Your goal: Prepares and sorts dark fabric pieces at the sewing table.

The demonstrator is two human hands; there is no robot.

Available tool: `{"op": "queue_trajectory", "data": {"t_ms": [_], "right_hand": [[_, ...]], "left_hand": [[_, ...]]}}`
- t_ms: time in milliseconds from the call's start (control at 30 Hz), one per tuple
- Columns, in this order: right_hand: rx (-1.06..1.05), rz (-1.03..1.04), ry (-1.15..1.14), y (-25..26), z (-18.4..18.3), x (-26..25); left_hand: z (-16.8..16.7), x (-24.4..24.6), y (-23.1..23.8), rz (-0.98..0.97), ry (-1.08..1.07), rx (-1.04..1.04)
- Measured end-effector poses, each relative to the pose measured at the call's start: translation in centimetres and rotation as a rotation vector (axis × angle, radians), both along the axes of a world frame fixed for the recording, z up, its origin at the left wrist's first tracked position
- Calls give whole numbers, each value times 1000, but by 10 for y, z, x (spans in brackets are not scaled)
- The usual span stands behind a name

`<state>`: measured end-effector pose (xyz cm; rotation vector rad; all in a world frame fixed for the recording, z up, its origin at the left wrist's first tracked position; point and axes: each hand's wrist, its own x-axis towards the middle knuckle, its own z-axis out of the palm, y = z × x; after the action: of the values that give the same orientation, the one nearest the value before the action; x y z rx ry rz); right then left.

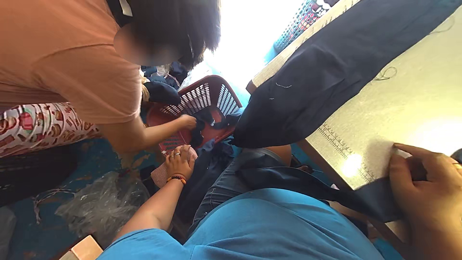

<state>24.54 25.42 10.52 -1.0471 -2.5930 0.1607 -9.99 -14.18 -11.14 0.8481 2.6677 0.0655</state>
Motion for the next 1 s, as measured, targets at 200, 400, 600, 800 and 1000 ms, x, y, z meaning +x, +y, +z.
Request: {"op": "queue_trajectory", "data": {"t_ms": [200, 400, 600, 800, 1000], "right_hand": [[-12, -8, -12, 1, -1, 4], [-20, -39, -58, 3, -1, 9], [-34, -58, -83, 0, 3, 7], [-38, -55, -94, -2, 6, 7], [-37, -50, -92, 0, 3, 10]], "left_hand": [[1, 0, 1, 1, -16, -10], [-5, 1, -3, -5, 15, 70], [-8, 1, -6, -22, 32, 88], [-6, 1, -6, -22, 19, 94], [-2, 1, -4, -6, -33, 46]]}}
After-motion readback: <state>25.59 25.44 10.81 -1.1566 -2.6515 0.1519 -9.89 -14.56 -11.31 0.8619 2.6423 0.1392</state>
